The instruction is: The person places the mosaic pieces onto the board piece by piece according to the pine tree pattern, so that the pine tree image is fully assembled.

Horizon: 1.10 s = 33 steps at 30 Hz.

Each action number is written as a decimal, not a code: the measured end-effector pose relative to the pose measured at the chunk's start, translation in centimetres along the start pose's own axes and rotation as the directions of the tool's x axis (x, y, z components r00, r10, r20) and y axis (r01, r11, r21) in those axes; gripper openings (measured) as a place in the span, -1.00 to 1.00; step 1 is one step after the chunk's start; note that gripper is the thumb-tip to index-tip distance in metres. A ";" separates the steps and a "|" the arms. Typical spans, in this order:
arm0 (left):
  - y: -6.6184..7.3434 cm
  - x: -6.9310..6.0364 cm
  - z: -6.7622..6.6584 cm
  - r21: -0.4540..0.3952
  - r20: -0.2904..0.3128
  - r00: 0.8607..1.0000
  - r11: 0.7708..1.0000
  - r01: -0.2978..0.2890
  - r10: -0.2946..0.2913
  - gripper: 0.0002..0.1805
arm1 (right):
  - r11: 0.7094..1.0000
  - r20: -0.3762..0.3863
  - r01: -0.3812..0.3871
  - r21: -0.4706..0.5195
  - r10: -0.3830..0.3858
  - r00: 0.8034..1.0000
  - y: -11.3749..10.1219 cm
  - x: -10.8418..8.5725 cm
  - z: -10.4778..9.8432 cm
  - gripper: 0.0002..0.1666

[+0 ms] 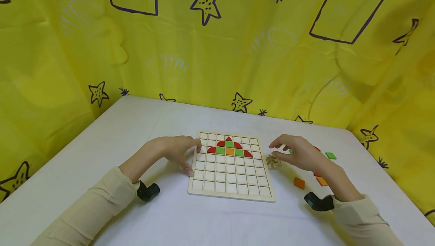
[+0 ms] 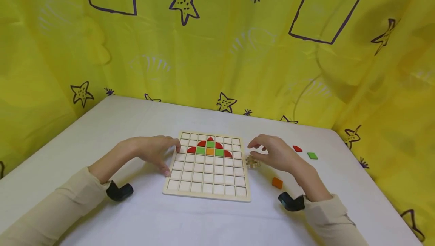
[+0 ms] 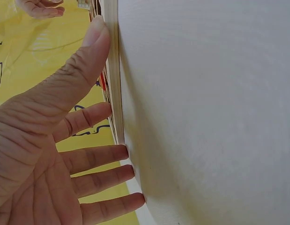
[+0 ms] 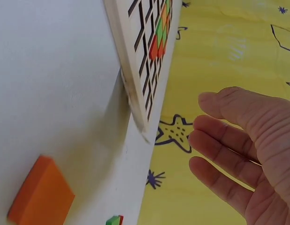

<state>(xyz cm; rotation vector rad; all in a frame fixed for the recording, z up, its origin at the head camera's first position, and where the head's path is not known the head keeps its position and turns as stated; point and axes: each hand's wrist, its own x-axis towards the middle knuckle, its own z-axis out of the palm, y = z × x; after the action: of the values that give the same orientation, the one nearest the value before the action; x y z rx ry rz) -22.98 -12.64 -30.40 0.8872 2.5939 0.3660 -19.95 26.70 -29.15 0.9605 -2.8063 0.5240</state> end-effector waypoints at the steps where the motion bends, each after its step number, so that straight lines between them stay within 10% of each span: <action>1: 0.0 0.0 0.0 0.001 0.001 1.000 1.000 0.000 0.000 -0.32 | 1.000 -0.001 -0.007 -0.002 0.007 1.000 0.2 -0.2 -0.1 -0.74; 33: 0.0 -0.1 -0.1 -0.011 0.010 1.000 1.000 0.000 0.000 -0.30 | 0.988 0.062 -0.151 0.039 0.149 0.987 6.1 -3.3 -1.0 -0.60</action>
<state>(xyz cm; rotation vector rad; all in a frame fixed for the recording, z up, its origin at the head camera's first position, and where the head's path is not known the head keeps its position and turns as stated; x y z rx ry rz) -22.96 -12.69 -30.30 0.8828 2.5803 0.3737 -21.12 33.40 -30.70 0.7884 -2.9481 0.5871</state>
